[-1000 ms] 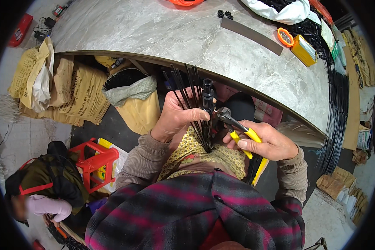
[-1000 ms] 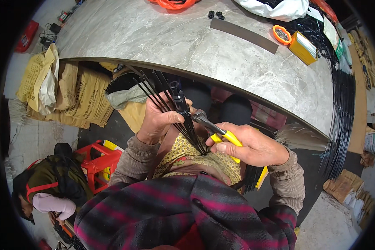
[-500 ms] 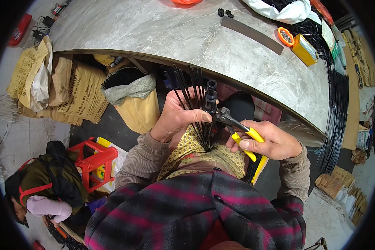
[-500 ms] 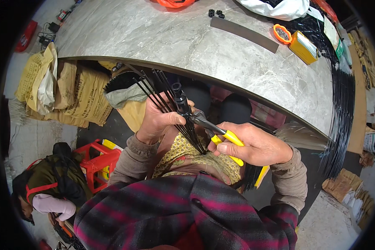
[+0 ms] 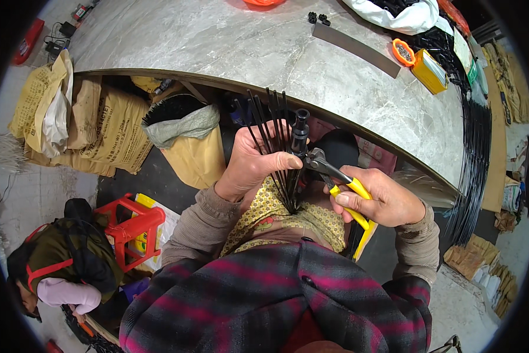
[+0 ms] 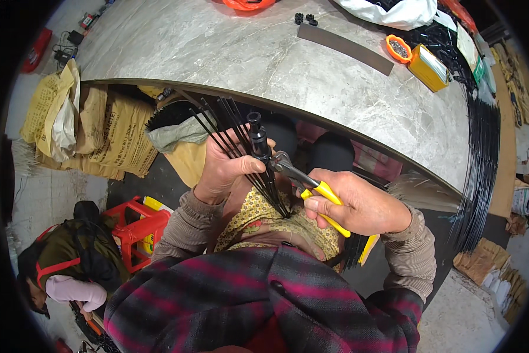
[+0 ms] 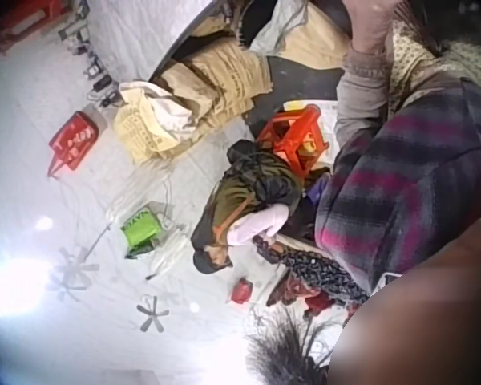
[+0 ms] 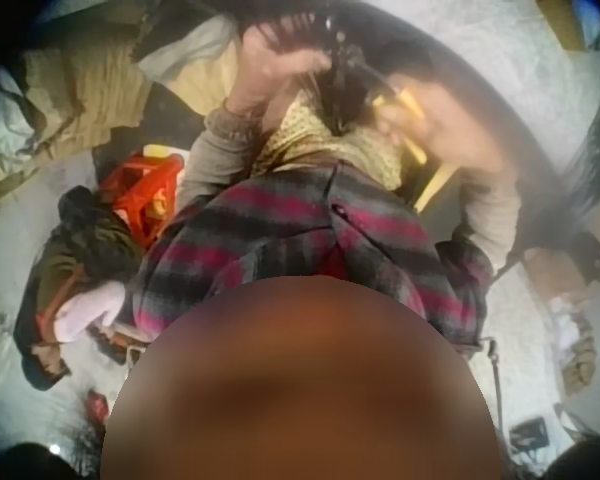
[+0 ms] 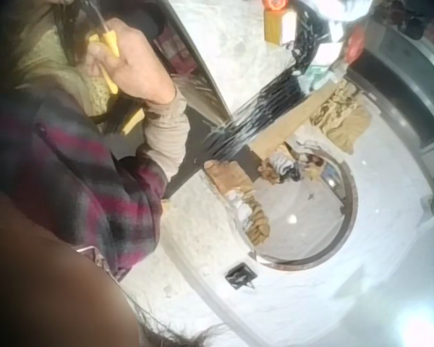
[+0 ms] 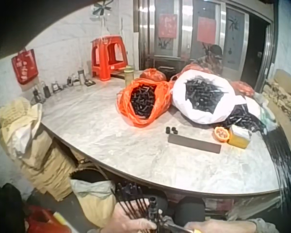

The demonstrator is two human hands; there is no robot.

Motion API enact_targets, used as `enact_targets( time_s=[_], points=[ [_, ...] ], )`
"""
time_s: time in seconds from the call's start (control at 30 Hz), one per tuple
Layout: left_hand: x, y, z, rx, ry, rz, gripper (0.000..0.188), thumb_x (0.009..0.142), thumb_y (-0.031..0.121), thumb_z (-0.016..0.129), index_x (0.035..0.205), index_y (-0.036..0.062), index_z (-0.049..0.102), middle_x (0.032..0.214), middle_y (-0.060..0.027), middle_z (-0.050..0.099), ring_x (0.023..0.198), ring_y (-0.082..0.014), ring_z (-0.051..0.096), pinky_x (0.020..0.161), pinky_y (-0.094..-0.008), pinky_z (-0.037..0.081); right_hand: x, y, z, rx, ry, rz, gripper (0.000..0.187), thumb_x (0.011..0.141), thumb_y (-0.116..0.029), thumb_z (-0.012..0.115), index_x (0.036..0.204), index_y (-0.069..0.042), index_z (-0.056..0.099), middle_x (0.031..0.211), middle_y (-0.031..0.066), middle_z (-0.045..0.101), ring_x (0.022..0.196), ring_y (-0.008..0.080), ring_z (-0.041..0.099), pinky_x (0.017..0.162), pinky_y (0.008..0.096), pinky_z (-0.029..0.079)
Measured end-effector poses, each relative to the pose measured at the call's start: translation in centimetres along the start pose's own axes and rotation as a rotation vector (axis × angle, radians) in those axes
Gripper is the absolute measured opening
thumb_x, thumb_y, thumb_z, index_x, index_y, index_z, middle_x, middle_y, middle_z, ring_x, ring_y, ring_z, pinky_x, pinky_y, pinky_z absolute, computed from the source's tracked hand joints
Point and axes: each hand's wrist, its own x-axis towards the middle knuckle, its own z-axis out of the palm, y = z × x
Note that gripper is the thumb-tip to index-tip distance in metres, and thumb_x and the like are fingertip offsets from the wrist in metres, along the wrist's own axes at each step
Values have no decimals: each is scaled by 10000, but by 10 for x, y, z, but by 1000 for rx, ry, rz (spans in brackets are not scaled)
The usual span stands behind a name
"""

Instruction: The person is assembling and trimming the ribs for a folding fan or similar small frame using a central hub and pliers.

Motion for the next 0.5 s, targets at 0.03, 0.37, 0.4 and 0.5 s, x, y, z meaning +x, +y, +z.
enact_targets(
  time_s=[0.03, 0.37, 0.4, 0.5],
  points=[
    [0, -5, -4, 50, -3, 27, 373, 708, -35, 835, 1048, -3, 686, 954, -55, 713, 859, -134, 659, 779, -290, 548, 0, -1, 1, -3, 2, 0, 234, 1033, -186, 544, 1155, 14, 537, 856, 42, 612, 733, 108, 607, 686, 263, 509],
    [-1, -1, -4, -35, -74, 28, 256, 788, -52, 782, 1028, -5, 705, 925, -48, 715, 841, -135, 682, 767, -279, 568, -12, -8, -19, -169, -66, -89, 305, 1020, -249, 562, 1179, 9, 522, 987, 88, 666, 928, 149, 675, 768, 292, 529],
    [-2, -1, -3, -36, -76, 28, 256, 788, -52, 782, 1028, -5, 705, 925, -48, 715, 841, -135, 682, 767, -279, 568, -15, -12, -20, -167, -81, -48, 301, 1021, -252, 564, 1167, 8, 522, 983, 85, 663, 911, 147, 678, 754, 289, 529],
    [-3, 1, 1, -69, -84, 21, 256, 788, -58, 778, 1028, -15, 699, 918, -61, 716, 853, -163, 700, 778, -302, 585, -21, -29, -19, -157, -57, -18, 270, 1023, -245, 565, 1120, 3, 522, 920, 64, 654, 804, 134, 681, 689, 276, 529]
  ],
)
